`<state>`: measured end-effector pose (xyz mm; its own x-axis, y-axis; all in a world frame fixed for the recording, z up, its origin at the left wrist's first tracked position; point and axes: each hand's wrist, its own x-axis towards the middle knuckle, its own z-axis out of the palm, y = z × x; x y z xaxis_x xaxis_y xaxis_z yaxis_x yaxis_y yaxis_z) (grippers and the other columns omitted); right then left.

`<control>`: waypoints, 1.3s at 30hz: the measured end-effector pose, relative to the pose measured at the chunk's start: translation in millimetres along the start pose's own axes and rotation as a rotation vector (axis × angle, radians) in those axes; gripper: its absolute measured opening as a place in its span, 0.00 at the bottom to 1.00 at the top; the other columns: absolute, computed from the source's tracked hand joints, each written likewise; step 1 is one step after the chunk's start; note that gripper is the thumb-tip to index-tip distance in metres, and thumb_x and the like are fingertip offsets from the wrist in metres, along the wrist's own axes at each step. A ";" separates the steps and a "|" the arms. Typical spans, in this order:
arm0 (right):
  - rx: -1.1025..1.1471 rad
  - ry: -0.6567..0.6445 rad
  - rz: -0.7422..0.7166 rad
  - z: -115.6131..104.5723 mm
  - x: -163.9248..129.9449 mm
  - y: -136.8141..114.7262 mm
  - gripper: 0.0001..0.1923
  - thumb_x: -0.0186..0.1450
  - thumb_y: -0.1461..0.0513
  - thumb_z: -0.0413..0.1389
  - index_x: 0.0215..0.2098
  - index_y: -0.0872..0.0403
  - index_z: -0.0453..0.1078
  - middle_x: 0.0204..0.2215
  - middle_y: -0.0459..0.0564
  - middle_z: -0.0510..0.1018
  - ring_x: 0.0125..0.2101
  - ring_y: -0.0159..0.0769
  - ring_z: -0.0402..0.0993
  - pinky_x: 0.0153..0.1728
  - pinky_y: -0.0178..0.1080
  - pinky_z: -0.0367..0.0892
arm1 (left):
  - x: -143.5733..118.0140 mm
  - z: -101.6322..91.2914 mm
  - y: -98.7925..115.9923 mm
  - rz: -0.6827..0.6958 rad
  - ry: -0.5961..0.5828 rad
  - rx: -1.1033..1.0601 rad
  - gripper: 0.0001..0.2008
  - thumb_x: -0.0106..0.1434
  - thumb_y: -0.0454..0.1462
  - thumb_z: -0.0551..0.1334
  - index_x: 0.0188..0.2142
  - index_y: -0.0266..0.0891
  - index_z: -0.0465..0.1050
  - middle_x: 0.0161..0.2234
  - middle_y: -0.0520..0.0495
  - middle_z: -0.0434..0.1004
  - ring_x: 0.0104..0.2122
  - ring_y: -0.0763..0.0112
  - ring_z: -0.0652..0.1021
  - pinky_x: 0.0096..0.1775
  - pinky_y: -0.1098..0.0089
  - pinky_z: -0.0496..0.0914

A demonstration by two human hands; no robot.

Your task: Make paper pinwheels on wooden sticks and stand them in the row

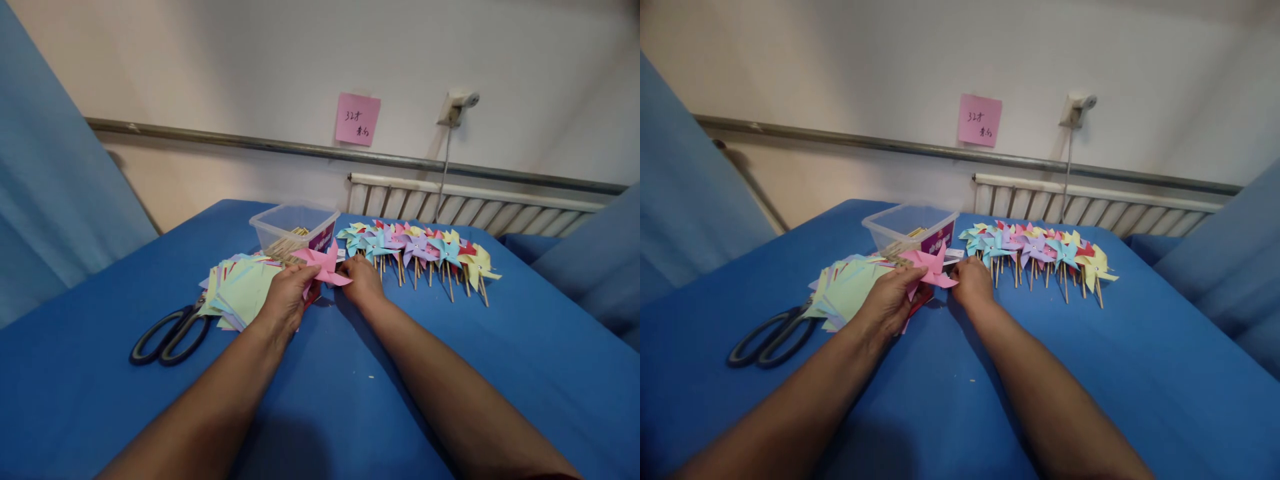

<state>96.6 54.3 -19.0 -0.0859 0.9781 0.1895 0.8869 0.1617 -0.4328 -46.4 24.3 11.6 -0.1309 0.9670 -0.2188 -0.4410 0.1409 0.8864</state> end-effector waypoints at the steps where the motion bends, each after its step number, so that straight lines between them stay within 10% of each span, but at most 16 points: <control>1: 0.014 0.050 -0.008 1.0 0.7 0.3 0.12 0.65 0.58 0.51 0.36 0.54 0.76 0.39 0.53 0.74 0.40 0.38 0.70 0.38 0.36 0.60 | -0.1 0.0 0.0 0.003 0.001 0.002 0.12 0.41 0.32 0.71 0.21 0.36 0.67 0.18 0.53 0.70 0.19 0.74 0.72 0.24 0.72 0.69; 8: 0.131 0.207 0.000 2.4 -0.4 1.7 0.09 0.66 0.59 0.51 0.37 0.52 0.73 0.37 0.49 0.75 0.38 0.35 0.70 0.38 0.35 0.60 | 2.4 -2.6 -2.1 0.013 -0.017 0.003 0.12 0.42 0.33 0.71 0.21 0.36 0.67 0.18 0.53 0.70 0.18 0.74 0.71 0.23 0.73 0.68; 17: 0.154 -0.078 -0.158 6.5 -56.1 32.5 0.06 0.62 0.64 0.56 0.36 0.52 0.74 0.35 0.47 0.76 0.37 0.34 0.71 0.40 0.34 0.63 | -0.2 0.0 -4.6 0.020 -0.043 0.027 0.12 0.42 0.33 0.71 0.19 0.36 0.67 0.16 0.54 0.67 0.17 0.77 0.69 0.22 0.75 0.66; 39: 0.163 -0.117 -0.171 -4.5 -57.0 37.0 0.07 0.61 0.64 0.57 0.38 0.52 0.75 0.35 0.47 0.77 0.34 0.32 0.73 0.36 0.32 0.64 | -0.1 1.4 -8.6 0.038 -0.081 0.060 0.12 0.41 0.34 0.71 0.19 0.36 0.67 0.18 0.55 0.67 0.19 0.78 0.69 0.23 0.75 0.64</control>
<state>136.4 4.0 -41.8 -0.2889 0.9416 0.1728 0.7706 0.3358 -0.5416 -41.3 23.3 4.6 -0.0730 0.9856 -0.1524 -0.3826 0.1135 0.9169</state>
